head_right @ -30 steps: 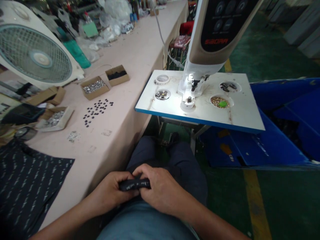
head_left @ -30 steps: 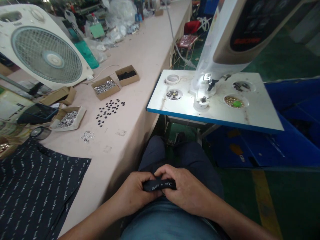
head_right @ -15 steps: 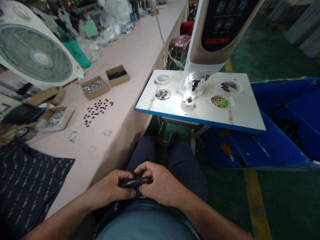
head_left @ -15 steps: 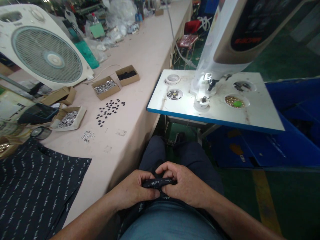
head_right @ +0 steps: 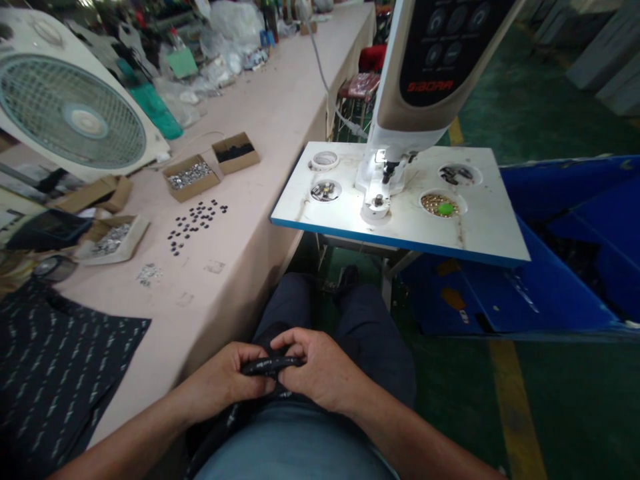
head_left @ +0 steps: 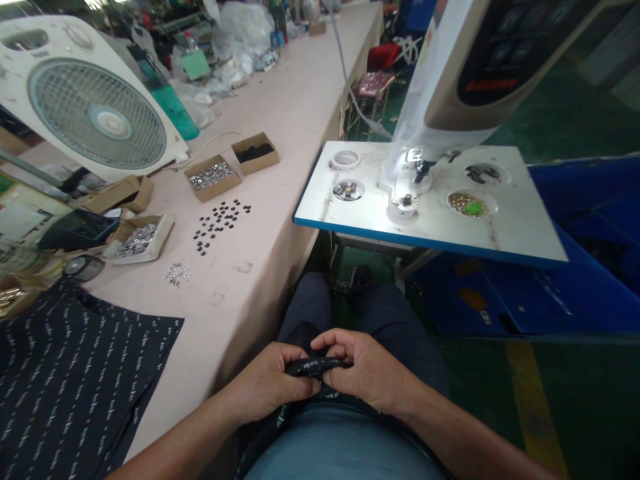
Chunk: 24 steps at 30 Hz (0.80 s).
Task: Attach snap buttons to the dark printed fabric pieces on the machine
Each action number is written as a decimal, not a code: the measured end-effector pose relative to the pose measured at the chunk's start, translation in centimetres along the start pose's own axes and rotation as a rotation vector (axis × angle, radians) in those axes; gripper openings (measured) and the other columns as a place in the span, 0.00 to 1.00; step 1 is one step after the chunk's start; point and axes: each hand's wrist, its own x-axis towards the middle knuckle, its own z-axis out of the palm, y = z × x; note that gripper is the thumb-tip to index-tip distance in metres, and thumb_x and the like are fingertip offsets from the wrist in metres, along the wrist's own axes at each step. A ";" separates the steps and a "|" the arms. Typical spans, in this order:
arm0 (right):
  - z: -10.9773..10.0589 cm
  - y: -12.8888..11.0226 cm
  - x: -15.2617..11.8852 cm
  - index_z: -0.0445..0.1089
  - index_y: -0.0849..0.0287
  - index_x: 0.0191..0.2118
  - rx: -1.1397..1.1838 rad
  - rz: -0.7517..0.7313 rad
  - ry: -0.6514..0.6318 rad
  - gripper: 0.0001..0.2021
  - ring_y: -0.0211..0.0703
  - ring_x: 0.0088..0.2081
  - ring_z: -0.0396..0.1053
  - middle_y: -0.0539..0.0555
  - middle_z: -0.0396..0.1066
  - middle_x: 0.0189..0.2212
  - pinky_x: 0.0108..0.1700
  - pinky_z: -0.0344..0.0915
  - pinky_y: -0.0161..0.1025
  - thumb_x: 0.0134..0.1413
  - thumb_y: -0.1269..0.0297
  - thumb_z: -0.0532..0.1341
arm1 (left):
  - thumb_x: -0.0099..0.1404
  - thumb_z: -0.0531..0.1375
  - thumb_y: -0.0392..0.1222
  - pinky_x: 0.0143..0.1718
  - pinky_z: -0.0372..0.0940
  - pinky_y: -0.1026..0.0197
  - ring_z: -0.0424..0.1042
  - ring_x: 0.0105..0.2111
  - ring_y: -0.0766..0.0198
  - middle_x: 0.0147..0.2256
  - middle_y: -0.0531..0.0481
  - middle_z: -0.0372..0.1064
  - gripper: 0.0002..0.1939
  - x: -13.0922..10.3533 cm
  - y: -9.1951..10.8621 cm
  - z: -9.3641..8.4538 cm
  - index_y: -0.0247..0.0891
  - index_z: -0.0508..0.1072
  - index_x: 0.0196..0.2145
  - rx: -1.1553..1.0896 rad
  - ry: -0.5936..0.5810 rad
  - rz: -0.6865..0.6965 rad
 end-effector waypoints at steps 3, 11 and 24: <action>0.1 0.2 0.0 0.75 0.60 0.45 -0.024 0.004 -0.003 0.21 0.32 0.25 0.64 0.44 0.69 0.24 0.26 0.58 0.28 0.41 0.75 0.63 | 0.52 0.68 0.47 0.26 0.48 0.66 0.51 0.24 0.71 0.23 0.57 0.57 0.15 0.2 -0.4 0.2 0.34 0.68 0.27 -0.012 -0.002 -0.004; -0.2 -0.2 -0.3 0.73 0.60 0.49 -0.050 -0.029 0.013 0.23 0.32 0.24 0.65 0.44 0.70 0.25 0.26 0.59 0.29 0.43 0.74 0.63 | 0.53 0.67 0.49 0.26 0.47 0.66 0.51 0.24 0.71 0.24 0.56 0.57 0.16 -0.2 0.2 1.1 0.33 0.71 0.29 0.014 0.070 0.004; -0.8 -0.1 -0.7 0.72 0.58 0.49 -0.188 -0.152 -0.001 0.23 0.36 0.28 0.70 0.46 0.75 0.28 0.29 0.62 0.30 0.43 0.77 0.61 | 0.55 0.63 0.48 0.22 0.41 0.64 0.44 0.21 0.71 0.20 0.60 0.48 0.15 -0.5 0.5 1.7 0.38 0.62 0.22 0.086 0.036 -0.033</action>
